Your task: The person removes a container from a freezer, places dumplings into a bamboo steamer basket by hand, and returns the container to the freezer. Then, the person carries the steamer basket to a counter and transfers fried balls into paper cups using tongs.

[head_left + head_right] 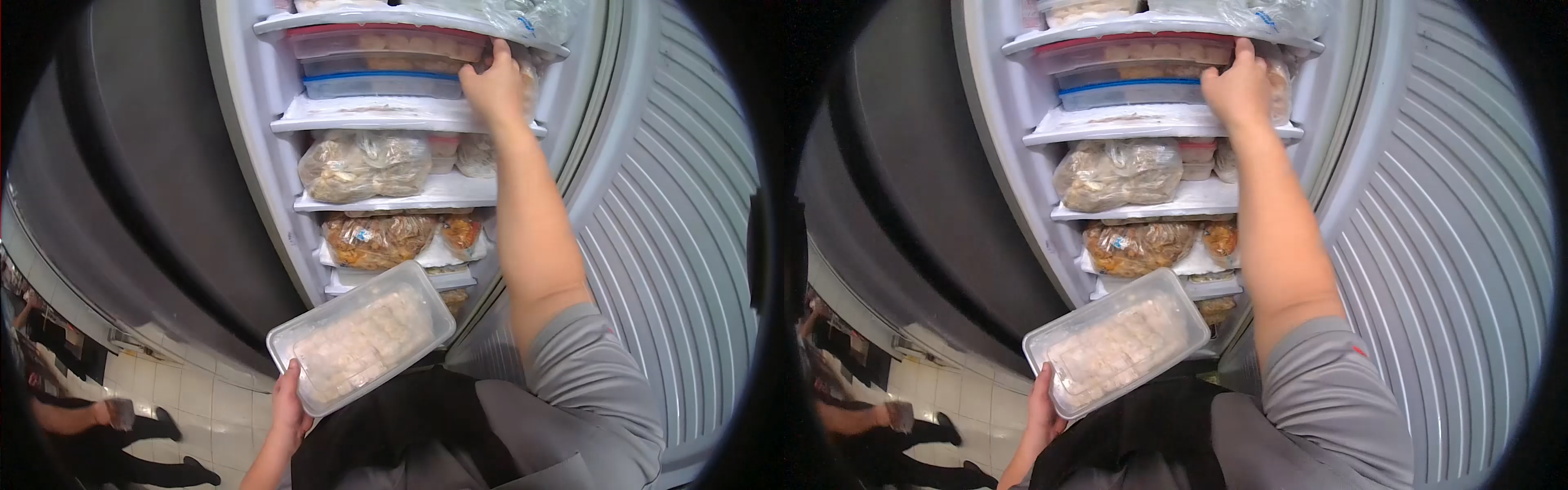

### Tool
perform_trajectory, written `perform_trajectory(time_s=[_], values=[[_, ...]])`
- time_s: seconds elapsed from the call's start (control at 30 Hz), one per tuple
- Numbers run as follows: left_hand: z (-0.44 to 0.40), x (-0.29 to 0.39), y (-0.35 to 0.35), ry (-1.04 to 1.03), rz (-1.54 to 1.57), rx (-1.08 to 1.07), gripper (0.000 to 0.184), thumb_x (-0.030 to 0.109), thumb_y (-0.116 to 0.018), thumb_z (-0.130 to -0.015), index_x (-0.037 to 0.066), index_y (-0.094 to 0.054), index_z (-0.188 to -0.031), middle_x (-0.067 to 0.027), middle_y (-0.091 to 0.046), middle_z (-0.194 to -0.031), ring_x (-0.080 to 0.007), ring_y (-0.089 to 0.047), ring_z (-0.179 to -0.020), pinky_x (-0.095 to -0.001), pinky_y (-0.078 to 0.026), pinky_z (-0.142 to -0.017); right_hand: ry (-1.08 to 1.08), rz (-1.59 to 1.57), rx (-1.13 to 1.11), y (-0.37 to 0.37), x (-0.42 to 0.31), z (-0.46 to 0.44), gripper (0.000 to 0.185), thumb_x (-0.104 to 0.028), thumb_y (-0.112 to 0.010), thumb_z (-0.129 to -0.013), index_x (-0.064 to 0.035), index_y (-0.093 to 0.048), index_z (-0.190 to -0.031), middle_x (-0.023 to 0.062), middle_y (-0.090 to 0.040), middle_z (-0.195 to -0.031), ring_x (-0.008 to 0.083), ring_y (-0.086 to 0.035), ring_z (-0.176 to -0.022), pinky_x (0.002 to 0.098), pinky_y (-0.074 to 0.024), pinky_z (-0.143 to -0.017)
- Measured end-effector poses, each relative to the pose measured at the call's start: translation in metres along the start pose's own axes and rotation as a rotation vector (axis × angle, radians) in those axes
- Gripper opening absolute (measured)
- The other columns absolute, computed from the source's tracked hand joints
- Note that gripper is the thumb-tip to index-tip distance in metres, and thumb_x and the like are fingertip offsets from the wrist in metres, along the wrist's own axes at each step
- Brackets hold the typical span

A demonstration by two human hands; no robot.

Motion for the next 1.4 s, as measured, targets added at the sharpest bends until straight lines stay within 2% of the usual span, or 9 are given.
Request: perform_trajectory(time_s=[0.1, 0.13, 0.33, 0.63, 0.87, 1.13, 1.23, 1.33, 1.4], values=[[0.008, 0.006, 0.004, 0.005, -0.101, 0.028, 0.052, 0.047, -0.052, -0.098, 0.004, -0.054, -0.126, -0.0102, -0.07, -0.102, -0.0147, -0.069, -0.071, -0.0248, -0.044, -0.04, -0.007, 0.269, -0.284, 0.004, -0.003, -0.014, 0.066, -0.027, -0.064, -0.082, -0.0071, -0.043, -0.141, 0.0225, -0.06, -0.125, 0.0372, -0.06, -0.115, 0.0456, -0.0483, -0.097], [0.009, 0.007, -0.003, -0.019, -0.08, 0.062, 0.051, 0.047, -0.051, -0.098, 0.004, -0.054, -0.126, -0.01, -0.07, -0.102, -0.0145, -0.069, -0.071, -0.0243, -0.043, -0.039, 0.043, 0.349, -0.249, 0.005, -0.006, -0.013, 0.063, -0.027, -0.063, -0.084, -0.0129, -0.044, -0.142, 0.0168, -0.064, -0.12, 0.0348, -0.063, -0.111, 0.0459, -0.0499, -0.095], [0.008, 0.009, -0.004, 0.024, -0.132, 0.008, 0.05, 0.045, -0.051, -0.099, 0.002, -0.055, -0.126, -0.0112, -0.07, -0.105, -0.0155, -0.07, -0.078, -0.0239, -0.047, -0.045, 0.271, 0.358, -0.142, 0.007, -0.023, -0.004, 0.053, -0.028, -0.065, -0.086, -0.0197, -0.05, -0.136, 0.0148, -0.069, -0.103, 0.0338, -0.067, -0.1, 0.0466, -0.0525, -0.085], [-0.001, 0.0, -0.02, 0.016, -0.042, 0.06, 0.052, 0.045, -0.05, -0.099, 0.001, -0.054, -0.127, -0.0119, -0.07, -0.103, -0.0144, -0.069, -0.073, -0.0242, -0.047, -0.043, 0.235, 0.273, -0.059, -0.007, -0.014, -0.007, 0.05, -0.03, -0.068, -0.082, -0.0267, -0.055, -0.13, 0.0099, -0.071, -0.093, 0.0327, -0.068, -0.092, 0.0448, -0.054, -0.079], [-0.01, 0.002, -0.007, 0.074, -0.093, -0.085, 0.054, 0.042, -0.053, -0.099, -0.002, -0.05, -0.13, -0.0163, -0.064, -0.119, -0.0228, -0.067, -0.102, -0.0353, -0.057, -0.082, 0.159, 0.181, 0.026, 0.018, -0.007, 0.013, 0.05, -0.022, -0.065, -0.08, -0.0303, -0.054, -0.128, 0.0084, -0.072, -0.088, 0.0316, -0.069, -0.082, 0.0429, -0.0538, -0.074], [-0.023, 0.013, -0.018, 0.066, -0.016, -0.141, 0.053, 0.037, -0.053, -0.1, -0.004, -0.047, -0.133, -0.018, -0.062, -0.124, -0.0282, -0.065, -0.109, -0.0405, -0.054, -0.092, 0.218, -0.182, 0.182, 0.044, -0.015, 0.043, 0.061, -0.029, -0.076, -0.078, -0.0148, -0.05, -0.132, 0.0095, -0.068, -0.084, 0.0249, -0.068, -0.074, 0.0402, -0.054, -0.067], [-0.029, 0.011, -0.022, 0.104, 0.042, -0.158, 0.052, 0.035, -0.052, -0.101, -0.004, -0.046, -0.135, -0.0184, -0.06, -0.126, -0.0287, -0.064, -0.111, -0.0404, -0.053, -0.095, -0.51, -1.0, -0.151, 0.008, -0.006, 0.077, 0.081, -0.04, -0.078, -0.08, -0.0055, -0.036, -0.141, 0.0218, -0.063, -0.11, 0.0308, -0.067, -0.096, 0.044, -0.054, -0.078], [-0.035, 0.011, -0.023, 0.12, 0.042, -0.19, 0.051, 0.034, -0.051, -0.101, -0.005, -0.045, -0.135, -0.0186, -0.059, -0.128, -0.0288, -0.063, -0.113, -0.0407, -0.052, -0.096, -0.762, -1.489, -0.436, -0.026, -0.048, 0.086, 0.091, -0.052, -0.071, -0.084, -0.0045, -0.025, -0.147, 0.0335, -0.045, -0.131, 0.0427, -0.056, -0.116, 0.0552, -0.0494, -0.09], [-0.039, 0.012, -0.022, 0.138, 0.014, -0.214, 0.052, 0.034, -0.052, -0.101, -0.005, -0.045, -0.135, -0.0187, -0.059, -0.128, -0.0289, -0.062, -0.113, -0.0408, -0.051, -0.097, -0.813, -1.602, -0.413, -0.038, -0.064, 0.069, 0.093, -0.056, -0.067, -0.085, -0.0048, -0.023, -0.148, 0.032, -0.036, -0.139, 0.0474, -0.05, -0.122, 0.0592, -0.0461, -0.093]])
Point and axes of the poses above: each hand's wrist, its own z-axis away from the middle knuckle, its own y-axis out of the back of the hand, x = y × z, the point moved 7 cm from there along -z, towards the middle knuckle
